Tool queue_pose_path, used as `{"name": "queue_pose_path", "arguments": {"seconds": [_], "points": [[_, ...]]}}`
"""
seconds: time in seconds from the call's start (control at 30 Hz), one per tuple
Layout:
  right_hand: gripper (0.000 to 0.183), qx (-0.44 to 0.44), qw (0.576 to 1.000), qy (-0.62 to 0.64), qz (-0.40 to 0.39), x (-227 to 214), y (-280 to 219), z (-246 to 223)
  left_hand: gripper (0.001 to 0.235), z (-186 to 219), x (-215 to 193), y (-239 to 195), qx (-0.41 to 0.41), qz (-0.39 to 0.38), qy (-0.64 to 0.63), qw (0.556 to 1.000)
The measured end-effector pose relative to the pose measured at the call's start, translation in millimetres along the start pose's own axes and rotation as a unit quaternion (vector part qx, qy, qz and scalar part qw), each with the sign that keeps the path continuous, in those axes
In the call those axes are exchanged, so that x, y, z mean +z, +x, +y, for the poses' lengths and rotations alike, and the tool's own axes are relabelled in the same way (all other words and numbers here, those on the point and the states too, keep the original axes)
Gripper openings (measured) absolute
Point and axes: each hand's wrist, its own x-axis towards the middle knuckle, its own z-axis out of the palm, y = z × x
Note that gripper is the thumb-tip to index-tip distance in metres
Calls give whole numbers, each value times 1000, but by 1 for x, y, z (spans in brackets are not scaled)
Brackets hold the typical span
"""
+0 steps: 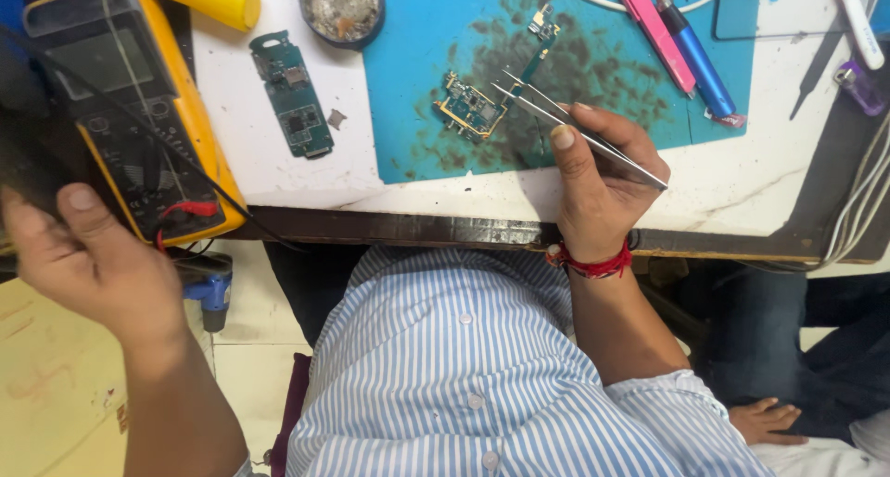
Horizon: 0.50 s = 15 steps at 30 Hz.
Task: The person uses a soldering iron and tweezers to work on a small circuit board, then switches to a hot air gun to heat the board while holding it with tweezers. They continue alternating between soldering and heating the board throughout the clip.
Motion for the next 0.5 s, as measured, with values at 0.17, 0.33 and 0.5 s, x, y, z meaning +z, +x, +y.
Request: {"name": "queue_pose_path", "arguments": {"seconds": [0.17, 0.33, 0.5], "points": [[23, -5, 1000, 18, 8, 0, -1, 1, 40, 12, 2, -9, 247, 7, 234, 940], [24, -13, 1000, 17, 11, 1, -2, 2, 45, 32, 81, -47, 243, -141, 208, 937], [27, -27, 999, 24, 21, -2, -2, 2, 84, 45, 156, -34, 228, -250, 287, 896]]}}
